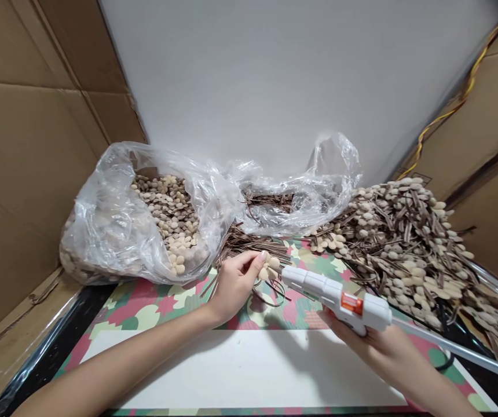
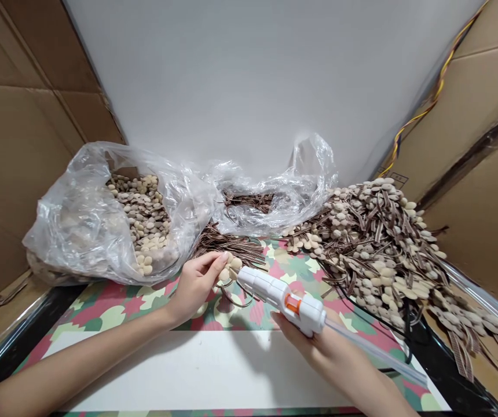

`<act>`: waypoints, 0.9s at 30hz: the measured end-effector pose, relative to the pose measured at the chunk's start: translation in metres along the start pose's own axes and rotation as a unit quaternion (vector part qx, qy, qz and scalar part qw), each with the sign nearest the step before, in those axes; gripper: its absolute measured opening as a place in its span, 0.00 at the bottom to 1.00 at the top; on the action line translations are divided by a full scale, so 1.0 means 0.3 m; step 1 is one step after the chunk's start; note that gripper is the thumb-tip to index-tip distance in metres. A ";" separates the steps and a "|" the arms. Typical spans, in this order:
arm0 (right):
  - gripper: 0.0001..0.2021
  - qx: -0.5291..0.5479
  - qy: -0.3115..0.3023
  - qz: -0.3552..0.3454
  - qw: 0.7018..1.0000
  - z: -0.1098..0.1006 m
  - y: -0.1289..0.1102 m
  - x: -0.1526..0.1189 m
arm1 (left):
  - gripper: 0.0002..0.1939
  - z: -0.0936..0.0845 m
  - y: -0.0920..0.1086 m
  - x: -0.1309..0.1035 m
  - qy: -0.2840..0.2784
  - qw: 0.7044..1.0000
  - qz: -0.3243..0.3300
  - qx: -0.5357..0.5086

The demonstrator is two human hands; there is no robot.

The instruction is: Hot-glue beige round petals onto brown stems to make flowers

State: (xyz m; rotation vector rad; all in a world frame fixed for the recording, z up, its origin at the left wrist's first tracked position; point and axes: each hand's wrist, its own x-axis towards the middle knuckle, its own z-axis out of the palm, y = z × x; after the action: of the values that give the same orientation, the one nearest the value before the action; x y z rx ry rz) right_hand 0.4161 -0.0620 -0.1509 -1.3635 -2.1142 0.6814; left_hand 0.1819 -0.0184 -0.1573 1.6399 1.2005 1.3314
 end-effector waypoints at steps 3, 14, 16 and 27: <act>0.14 -0.009 -0.004 -0.002 1.000 0.003 -0.004 0.007 | 0.13 0.000 0.000 0.001 0.002 1.000 -0.002 0.001; 0.16 -0.067 -0.001 0.026 0.997 0.018 0.052 -0.025 | 0.14 0.001 0.009 0.001 -0.002 0.998 -0.045 -0.036; 0.18 -0.072 0.000 0.044 0.996 0.029 0.082 -0.038 | 0.15 0.003 0.011 -0.001 -0.004 0.998 -0.049 -0.047; 0.18 -0.076 0.041 0.059 0.994 0.031 0.088 -0.056 | 0.15 0.005 0.012 0.001 0.003 0.996 -0.060 -0.064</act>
State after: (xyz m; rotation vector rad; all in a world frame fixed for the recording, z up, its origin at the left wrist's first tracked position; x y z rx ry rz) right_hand 0.4332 -0.0692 -0.1778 -1.5818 -2.0680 0.5081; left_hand 0.1842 -0.0193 -0.1543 1.4528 1.1716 1.3107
